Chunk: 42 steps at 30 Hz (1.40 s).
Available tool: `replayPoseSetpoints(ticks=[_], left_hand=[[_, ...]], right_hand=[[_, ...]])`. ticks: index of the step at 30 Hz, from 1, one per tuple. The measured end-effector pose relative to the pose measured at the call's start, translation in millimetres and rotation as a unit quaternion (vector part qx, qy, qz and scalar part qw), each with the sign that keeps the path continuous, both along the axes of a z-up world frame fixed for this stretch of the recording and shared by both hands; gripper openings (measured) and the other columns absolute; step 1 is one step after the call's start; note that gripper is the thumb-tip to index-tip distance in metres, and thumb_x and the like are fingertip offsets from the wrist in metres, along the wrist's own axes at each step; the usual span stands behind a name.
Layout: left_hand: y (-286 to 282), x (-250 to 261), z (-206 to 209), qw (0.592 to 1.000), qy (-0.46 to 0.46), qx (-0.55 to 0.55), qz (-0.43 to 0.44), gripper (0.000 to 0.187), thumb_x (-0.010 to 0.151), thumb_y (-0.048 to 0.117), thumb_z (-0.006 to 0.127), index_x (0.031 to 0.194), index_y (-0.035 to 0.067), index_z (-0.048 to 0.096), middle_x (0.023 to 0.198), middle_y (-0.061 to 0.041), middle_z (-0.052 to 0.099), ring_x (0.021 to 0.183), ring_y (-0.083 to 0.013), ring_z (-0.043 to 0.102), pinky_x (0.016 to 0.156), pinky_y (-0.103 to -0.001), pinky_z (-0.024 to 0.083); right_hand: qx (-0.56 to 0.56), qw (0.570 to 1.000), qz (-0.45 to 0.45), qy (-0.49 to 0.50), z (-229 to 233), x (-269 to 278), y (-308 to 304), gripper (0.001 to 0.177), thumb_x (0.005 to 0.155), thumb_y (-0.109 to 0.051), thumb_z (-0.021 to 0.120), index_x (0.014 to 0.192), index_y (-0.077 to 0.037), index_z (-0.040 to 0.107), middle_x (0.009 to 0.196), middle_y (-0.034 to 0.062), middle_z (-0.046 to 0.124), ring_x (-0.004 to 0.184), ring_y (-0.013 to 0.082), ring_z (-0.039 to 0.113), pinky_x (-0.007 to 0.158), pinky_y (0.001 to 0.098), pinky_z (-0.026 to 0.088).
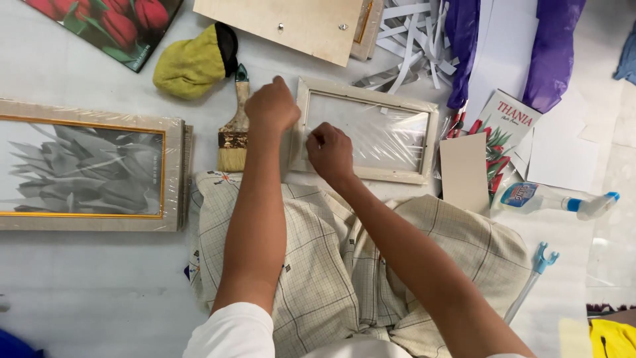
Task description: Cleaning a wooden frame with a brush and cloth before mounting a printed picture inside it
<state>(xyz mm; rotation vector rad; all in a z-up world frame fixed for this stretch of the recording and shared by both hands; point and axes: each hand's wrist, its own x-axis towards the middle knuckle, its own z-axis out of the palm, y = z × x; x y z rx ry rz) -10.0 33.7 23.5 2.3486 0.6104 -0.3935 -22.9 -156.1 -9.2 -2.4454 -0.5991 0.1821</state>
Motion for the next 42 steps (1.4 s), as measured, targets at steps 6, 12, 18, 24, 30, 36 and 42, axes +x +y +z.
replayPoseSetpoints(ticks=[6, 12, 18, 24, 30, 36, 42], left_hand=[[44, -33, 17, 0.98, -0.027, 0.119, 0.158, 0.051, 0.092, 0.033, 0.077, 0.122, -0.001, 0.054, 0.101, -0.019, 0.073, 0.085, -0.0369, 0.072, 0.07, -0.051, 0.058], [57, -38, -3, 0.973, -0.045, 0.099, 0.204, 0.045, 0.087, 0.029, 0.079, 0.115, 0.0, 0.059, 0.099, -0.014, 0.073, 0.085, -0.0324, 0.073, 0.069, -0.047, 0.057], [51, -39, 6, 0.962, -0.094, 0.116, 0.229, 0.025, 0.09, 0.017, 0.069, 0.106, 0.0, 0.061, 0.093, -0.016, 0.07, 0.08, -0.034, 0.071, 0.062, -0.048, 0.058], [41, -35, -29, 0.969, -0.025, 0.13, 0.207, 0.05, 0.085, 0.017, 0.068, 0.128, -0.002, 0.049, 0.125, -0.022, 0.057, 0.113, -0.0375, 0.054, 0.086, -0.055, 0.046], [28, -38, -29, 0.965, 0.047, 0.175, 0.188, 0.054, 0.086, 0.025, 0.069, 0.129, -0.002, 0.053, 0.128, -0.024, 0.057, 0.11, -0.0397, 0.056, 0.093, -0.058, 0.039], [8, -42, 38, 0.948, -0.001, 0.187, 0.257, 0.049, 0.101, 0.028, 0.067, 0.137, -0.002, 0.053, 0.138, -0.026, 0.046, 0.131, -0.0454, 0.046, 0.104, -0.06, 0.041], [27, -38, 0, 0.934, -0.066, 0.266, 0.228, 0.049, 0.097, 0.034, 0.078, 0.137, 0.009, 0.066, 0.146, -0.023, 0.038, 0.136, -0.0426, 0.035, 0.103, -0.062, 0.04]], right_hand=[[0.138, 0.99, 0.025, 0.016, 65, -9, 56, 0.013, 0.087, -0.013, 0.068, 0.093, -0.002, 0.073, 0.081, 0.0077, 0.074, 0.062, 0.0198, 0.062, 0.06, 0.0324, 0.052], [0.13, 0.983, 0.103, 0.079, 96, -2, 5, 0.039, 0.093, -0.008, 0.07, 0.131, 0.0, 0.064, 0.079, 0.0046, 0.07, 0.057, 0.0097, 0.055, 0.052, 0.0247, 0.047], [0.017, 0.991, 0.111, 0.071, 113, -1, -125, 0.024, 0.094, -0.009, 0.068, 0.114, 0.003, 0.074, 0.09, 0.0144, 0.077, 0.056, 0.0138, 0.059, 0.047, 0.0243, 0.047], [-0.068, 0.995, 0.05, 0.055, 132, -14, -198, 0.027, 0.092, -0.013, 0.069, 0.114, 0.001, 0.076, 0.093, 0.0107, 0.078, 0.068, 0.0198, 0.069, 0.063, 0.0323, 0.055], [-0.04, 0.998, 0.042, 0.027, 102, -4, -199, 0.023, 0.088, -0.015, 0.071, 0.105, -0.002, 0.079, 0.074, 0.0103, 0.075, 0.052, 0.021, 0.06, 0.053, 0.033, 0.051], [0.013, 0.997, 0.069, 0.031, 89, 3, -202, 0.02, 0.093, -0.019, 0.071, 0.107, -0.007, 0.079, 0.079, 0.0164, 0.075, 0.074, 0.0362, 0.072, 0.066, 0.046, 0.057], [0.001, 0.996, 0.052, 0.066, 88, 11, -198, 0.022, 0.093, -0.023, 0.071, 0.106, -0.008, 0.079, 0.074, 0.013, 0.074, 0.07, 0.034, 0.072, 0.068, 0.0447, 0.057]])
